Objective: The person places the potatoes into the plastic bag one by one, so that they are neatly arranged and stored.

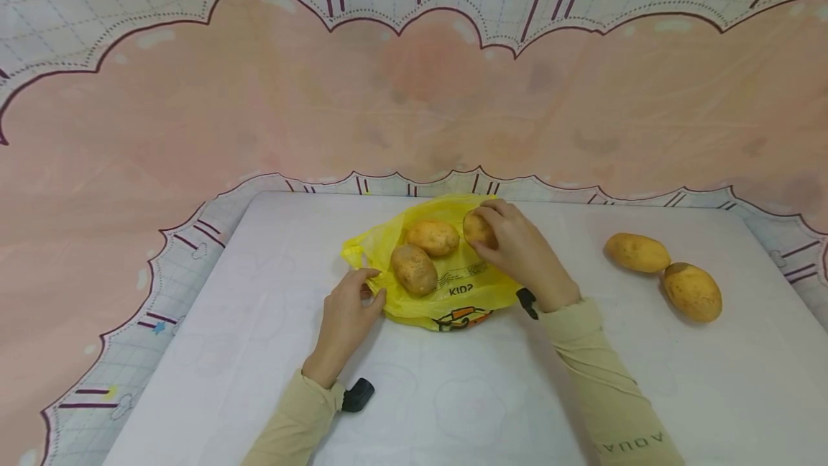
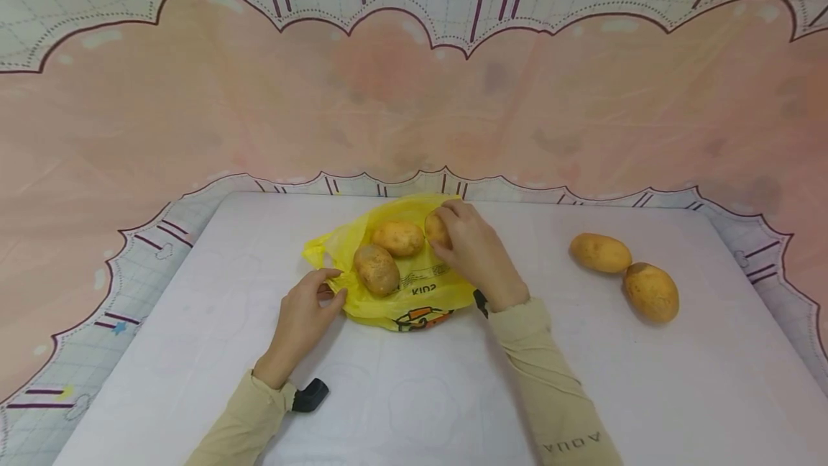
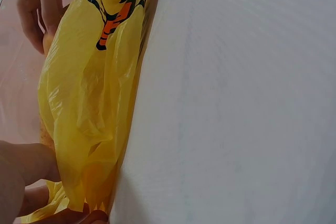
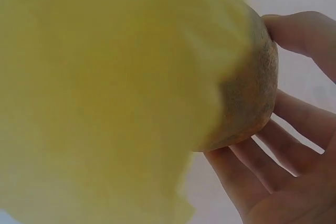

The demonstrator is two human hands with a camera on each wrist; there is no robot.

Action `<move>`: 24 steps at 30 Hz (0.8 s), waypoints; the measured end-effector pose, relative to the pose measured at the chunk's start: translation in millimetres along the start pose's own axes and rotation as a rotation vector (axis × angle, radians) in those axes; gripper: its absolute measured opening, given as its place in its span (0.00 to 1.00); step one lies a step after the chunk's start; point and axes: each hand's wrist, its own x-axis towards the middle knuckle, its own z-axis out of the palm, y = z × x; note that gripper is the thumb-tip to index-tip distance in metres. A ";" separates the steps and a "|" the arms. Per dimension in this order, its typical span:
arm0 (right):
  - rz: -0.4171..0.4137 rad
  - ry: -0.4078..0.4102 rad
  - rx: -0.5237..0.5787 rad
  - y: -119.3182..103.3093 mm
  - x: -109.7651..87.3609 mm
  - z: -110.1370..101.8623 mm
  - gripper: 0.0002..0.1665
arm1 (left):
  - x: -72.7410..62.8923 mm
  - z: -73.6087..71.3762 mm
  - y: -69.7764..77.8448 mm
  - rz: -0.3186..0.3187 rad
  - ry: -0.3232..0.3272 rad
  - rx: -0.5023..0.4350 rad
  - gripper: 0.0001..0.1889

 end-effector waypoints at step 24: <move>0.030 -0.054 -0.030 5.7 13.8 19.2 0.26 | -1.1 0.2 -0.4 -0.013 -0.004 0.006 0.18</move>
